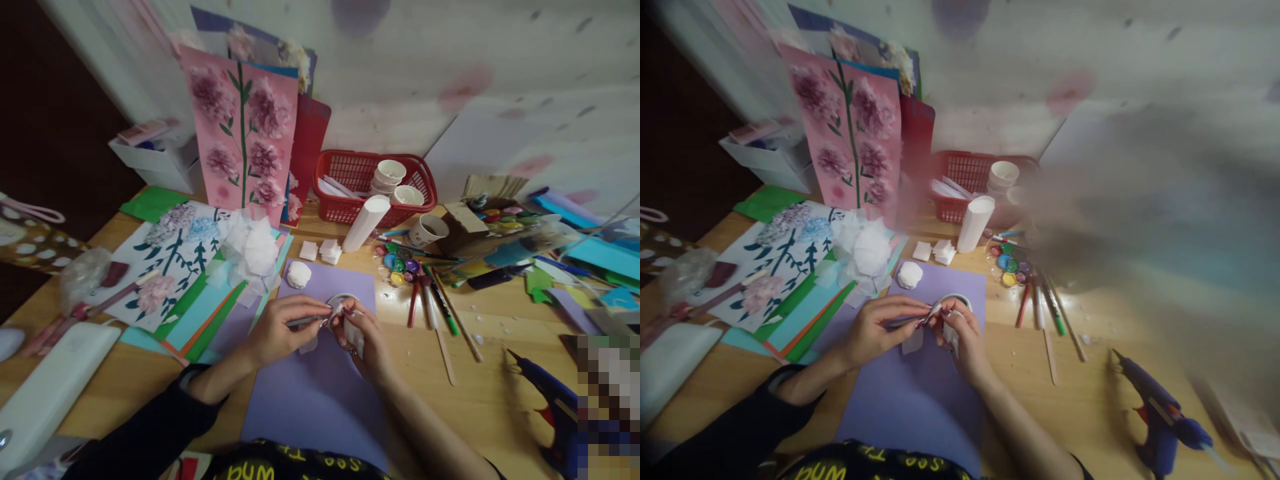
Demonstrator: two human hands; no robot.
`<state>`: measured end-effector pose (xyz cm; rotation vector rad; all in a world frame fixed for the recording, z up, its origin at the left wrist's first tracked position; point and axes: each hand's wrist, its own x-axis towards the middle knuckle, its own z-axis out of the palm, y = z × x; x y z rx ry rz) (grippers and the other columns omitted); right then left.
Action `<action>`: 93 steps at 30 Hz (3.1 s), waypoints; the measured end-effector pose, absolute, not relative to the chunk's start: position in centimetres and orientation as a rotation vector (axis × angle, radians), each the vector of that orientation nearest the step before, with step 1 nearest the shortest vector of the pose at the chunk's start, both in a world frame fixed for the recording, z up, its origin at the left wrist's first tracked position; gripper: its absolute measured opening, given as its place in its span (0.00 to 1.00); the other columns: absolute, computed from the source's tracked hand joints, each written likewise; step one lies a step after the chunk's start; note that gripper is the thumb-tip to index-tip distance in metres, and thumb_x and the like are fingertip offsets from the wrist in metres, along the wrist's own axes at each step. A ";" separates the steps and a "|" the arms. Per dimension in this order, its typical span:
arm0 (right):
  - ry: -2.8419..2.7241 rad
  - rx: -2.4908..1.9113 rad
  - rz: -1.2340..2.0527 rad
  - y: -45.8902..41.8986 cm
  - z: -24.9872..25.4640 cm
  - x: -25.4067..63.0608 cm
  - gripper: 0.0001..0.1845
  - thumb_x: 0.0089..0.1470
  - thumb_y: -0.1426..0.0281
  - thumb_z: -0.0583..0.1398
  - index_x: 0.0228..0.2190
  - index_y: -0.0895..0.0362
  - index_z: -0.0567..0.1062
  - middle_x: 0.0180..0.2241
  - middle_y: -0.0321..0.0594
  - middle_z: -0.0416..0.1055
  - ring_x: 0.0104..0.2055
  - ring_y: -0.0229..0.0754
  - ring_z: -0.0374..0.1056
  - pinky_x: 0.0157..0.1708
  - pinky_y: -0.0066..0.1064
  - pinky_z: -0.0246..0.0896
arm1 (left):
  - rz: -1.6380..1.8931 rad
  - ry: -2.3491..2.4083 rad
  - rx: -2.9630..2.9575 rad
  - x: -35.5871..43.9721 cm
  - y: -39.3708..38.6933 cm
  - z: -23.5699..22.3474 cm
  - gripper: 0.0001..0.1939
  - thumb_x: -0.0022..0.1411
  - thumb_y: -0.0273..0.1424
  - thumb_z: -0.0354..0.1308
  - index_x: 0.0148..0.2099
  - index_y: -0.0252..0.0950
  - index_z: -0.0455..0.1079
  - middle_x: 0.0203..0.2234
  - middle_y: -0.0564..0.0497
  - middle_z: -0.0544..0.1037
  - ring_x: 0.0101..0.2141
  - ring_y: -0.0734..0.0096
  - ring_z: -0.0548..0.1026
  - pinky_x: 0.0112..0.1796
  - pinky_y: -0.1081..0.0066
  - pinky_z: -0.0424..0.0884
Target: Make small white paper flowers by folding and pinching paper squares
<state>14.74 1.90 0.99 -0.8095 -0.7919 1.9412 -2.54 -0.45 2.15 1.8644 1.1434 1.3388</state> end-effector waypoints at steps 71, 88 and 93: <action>-0.841 -0.876 1.932 1.9 0.7 14.4 0.10 0.48 0.63 0.64 0.26 0.57 0.72 0.23 0.35 0.71 0.16 0.31 0.54 0.15 0.23 0.43 | 1.339 1.254 1.899 -2.2 -0.6 1.7 0.12 0.58 0.21 0.59 0.43 0.37 0.76 0.36 0.48 0.83 0.37 0.68 0.81 0.40 0.69 0.77; -0.993 -0.929 1.890 1.6 0.4 14.7 0.09 0.50 0.63 0.65 0.28 0.55 0.72 0.22 0.31 0.66 0.18 0.31 0.50 0.18 0.24 0.41 | 1.269 1.212 1.540 -2.3 -0.8 1.5 0.11 0.60 0.22 0.55 0.43 0.34 0.75 0.36 0.48 0.84 0.36 0.68 0.83 0.40 0.71 0.80; -0.932 -0.904 1.894 1.9 0.6 14.7 0.09 0.50 0.63 0.63 0.28 0.55 0.71 0.22 0.32 0.67 0.17 0.31 0.51 0.18 0.24 0.42 | 1.243 1.056 1.472 -2.3 -1.0 1.4 0.16 0.60 0.20 0.55 0.50 0.33 0.71 0.43 0.43 0.83 0.43 0.65 0.81 0.46 0.67 0.79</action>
